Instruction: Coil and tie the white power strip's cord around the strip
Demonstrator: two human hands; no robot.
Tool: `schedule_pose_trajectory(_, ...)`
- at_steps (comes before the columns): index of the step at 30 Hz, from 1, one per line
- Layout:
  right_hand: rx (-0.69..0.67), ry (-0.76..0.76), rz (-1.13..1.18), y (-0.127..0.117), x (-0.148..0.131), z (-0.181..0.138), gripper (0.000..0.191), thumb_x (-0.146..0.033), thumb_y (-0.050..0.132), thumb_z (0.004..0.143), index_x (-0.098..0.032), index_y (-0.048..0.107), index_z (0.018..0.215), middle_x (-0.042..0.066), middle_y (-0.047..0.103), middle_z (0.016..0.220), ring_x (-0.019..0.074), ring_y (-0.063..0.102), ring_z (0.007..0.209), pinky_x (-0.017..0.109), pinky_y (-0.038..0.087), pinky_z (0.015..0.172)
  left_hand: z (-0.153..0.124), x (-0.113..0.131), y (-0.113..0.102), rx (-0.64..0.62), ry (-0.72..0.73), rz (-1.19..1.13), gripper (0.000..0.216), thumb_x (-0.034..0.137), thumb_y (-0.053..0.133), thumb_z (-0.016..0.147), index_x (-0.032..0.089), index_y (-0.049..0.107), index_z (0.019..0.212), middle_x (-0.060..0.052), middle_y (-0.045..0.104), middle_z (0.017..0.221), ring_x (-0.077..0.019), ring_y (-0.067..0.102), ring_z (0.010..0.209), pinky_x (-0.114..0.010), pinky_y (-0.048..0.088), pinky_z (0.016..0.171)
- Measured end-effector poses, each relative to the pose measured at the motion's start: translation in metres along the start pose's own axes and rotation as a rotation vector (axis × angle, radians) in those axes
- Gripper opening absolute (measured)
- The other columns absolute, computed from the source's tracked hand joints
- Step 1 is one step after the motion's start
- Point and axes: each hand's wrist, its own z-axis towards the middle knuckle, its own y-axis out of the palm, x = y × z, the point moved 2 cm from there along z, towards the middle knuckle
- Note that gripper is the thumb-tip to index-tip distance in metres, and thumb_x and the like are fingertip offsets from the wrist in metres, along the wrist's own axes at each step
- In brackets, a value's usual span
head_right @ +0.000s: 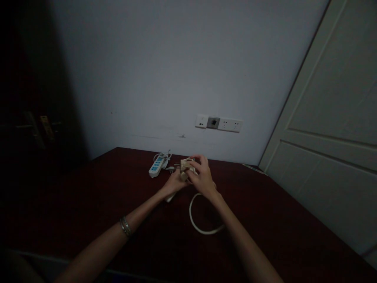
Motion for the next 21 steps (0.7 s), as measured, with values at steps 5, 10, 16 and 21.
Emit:
schedule_pose_trajectory(5,0.152,0.247,0.65,-0.022,-0.034,0.04,0.014,-0.033,0.061,0.078,-0.02,0.058,0.082,0.002,0.063,0.08,0.0165,0.061,0.076,0.039,0.049,0.081,0.005,-0.007,-0.008,0.092,-0.126,0.335,0.057,0.036,0.072,0.061,0.017,0.039,0.103,-0.015,0.062,0.103,-0.0288,0.063,0.091,-0.031,0.045,0.07)
schedule_pose_trajectory(10,0.282,0.31,0.844,-0.069,-0.05,0.068,0.016,-0.033,0.063,0.077,-0.02,0.055,0.079,-0.002,0.06,0.068,0.0154,0.063,0.069,0.041,0.05,0.082,0.007,0.001,-0.017,0.106,-0.077,0.406,0.054,0.035,0.066,0.068,0.018,0.035,0.109,-0.014,0.062,0.103,-0.0264,0.063,0.091,-0.028,0.045,0.066)
schedule_pose_trajectory(16,0.424,0.303,0.84,-0.119,-0.066,0.064,0.009,-0.023,0.053,0.086,-0.018,0.057,0.079,-0.002,0.054,0.064,0.0116,0.06,0.066,0.043,0.047,0.085,0.004,0.008,-0.028,0.125,-0.07,0.619,0.044,0.022,0.056,0.073,0.016,0.035,0.111,-0.018,0.058,0.108,-0.0292,0.06,0.097,-0.035,0.045,0.074)
schedule_pose_trajectory(21,0.472,0.319,0.738,-0.137,-0.099,0.038,0.013,-0.022,0.05,0.088,-0.02,0.06,0.08,-0.001,0.049,0.067,0.0097,0.056,0.066,0.041,0.047,0.086,0.004,0.004,-0.033,0.2,-0.013,0.745,0.047,0.015,0.053,0.072,0.015,0.036,0.115,-0.017,0.058,0.107,-0.0292,0.059,0.098,-0.037,0.044,0.08)
